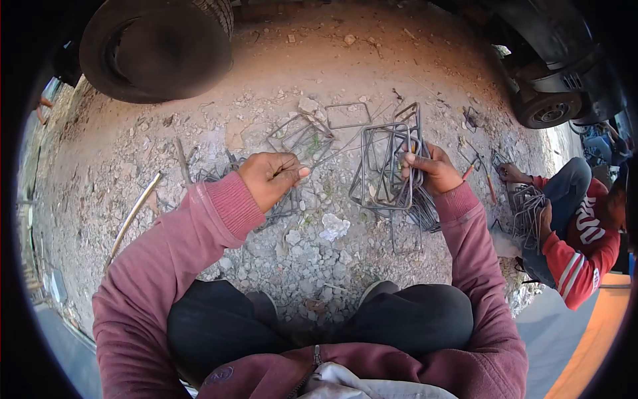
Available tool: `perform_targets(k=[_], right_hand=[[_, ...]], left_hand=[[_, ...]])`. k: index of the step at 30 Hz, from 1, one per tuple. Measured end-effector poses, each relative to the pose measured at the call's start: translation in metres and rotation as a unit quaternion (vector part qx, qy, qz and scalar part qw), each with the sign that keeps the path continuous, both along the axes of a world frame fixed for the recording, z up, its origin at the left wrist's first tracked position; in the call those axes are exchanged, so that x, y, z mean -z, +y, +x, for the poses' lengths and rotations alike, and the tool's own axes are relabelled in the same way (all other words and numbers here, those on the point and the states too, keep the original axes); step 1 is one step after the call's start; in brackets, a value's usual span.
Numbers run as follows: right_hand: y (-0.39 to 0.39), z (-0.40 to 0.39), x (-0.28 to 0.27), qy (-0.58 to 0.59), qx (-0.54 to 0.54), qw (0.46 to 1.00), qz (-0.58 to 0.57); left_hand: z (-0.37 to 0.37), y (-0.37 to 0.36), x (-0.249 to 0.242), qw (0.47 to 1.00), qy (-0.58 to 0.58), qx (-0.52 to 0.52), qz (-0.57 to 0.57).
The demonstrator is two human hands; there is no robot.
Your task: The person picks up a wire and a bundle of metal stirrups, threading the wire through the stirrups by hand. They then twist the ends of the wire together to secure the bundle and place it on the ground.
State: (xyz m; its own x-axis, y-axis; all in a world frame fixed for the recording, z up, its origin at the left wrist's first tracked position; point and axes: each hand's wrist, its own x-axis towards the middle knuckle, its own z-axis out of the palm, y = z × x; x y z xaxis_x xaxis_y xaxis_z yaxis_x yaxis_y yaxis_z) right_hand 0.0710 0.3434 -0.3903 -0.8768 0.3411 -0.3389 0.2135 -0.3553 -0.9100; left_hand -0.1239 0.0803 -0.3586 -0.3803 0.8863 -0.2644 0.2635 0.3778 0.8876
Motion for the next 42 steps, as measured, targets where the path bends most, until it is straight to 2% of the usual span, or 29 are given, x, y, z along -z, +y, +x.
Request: perform_targets(k=[2, 7, 12, 15, 22, 28, 30, 33, 34, 37, 39, 40, 42], right_hand=[[-0.003, 0.012, -0.025, 0.02, 0.023, 0.999, -0.009], [-0.005, 0.024, -0.049, -0.023, 0.003, 0.995, 0.093], [-0.019, 0.015, -0.059, -0.058, -0.018, 0.993, 0.098], [-0.028, 0.011, -0.064, -0.094, -0.048, 0.971, 0.214], [-0.032, 0.019, -0.094, -0.102, -0.056, 0.921, 0.371], [-0.035, 0.014, -0.066, -0.113, -0.064, 0.913, 0.386], [-0.041, 0.009, -0.06, -0.145, -0.097, 0.908, 0.381], [-0.055, 0.0, -0.043, -0.096, -0.164, 0.877, 0.44], [-0.066, -0.004, -0.051, -0.068, -0.191, 0.899, 0.387], [-0.088, -0.011, -0.05, -0.03, -0.2, 0.892, 0.404], [-0.095, -0.018, -0.033, 0.096, -0.195, 0.858, 0.465], [-0.095, -0.019, -0.028, 0.12, -0.196, 0.855, 0.464], [-0.095, -0.022, -0.025, 0.129, -0.203, 0.869, 0.433]], left_hand=[[0.01, 0.008, 0.006, 0.998, 0.04, 0.046, 0.005], [0.029, 0.024, 0.011, 0.989, 0.109, 0.101, 0.001], [0.038, 0.027, 0.018, 0.988, 0.127, 0.083, 0.005], [0.042, 0.028, 0.02, 0.984, 0.165, 0.071, 0.002], [0.048, 0.031, 0.021, 0.98, 0.192, 0.051, -0.012], [0.051, 0.033, 0.026, 0.989, 0.135, 0.059, -0.005], [0.051, 0.035, 0.024, 0.989, 0.129, 0.052, -0.045], [0.051, 0.033, 0.031, 0.994, 0.079, 0.032, -0.062], [0.051, 0.033, 0.032, 0.996, 0.055, 0.024, -0.059], [0.048, 0.03, 0.031, 0.997, -0.032, -0.006, -0.075], [0.048, 0.027, 0.038, 0.992, -0.126, -0.002, -0.001], [0.047, 0.025, 0.042, 0.984, -0.173, 0.0, 0.035], [0.043, 0.021, 0.048, 0.986, -0.167, -0.002, 0.0]])
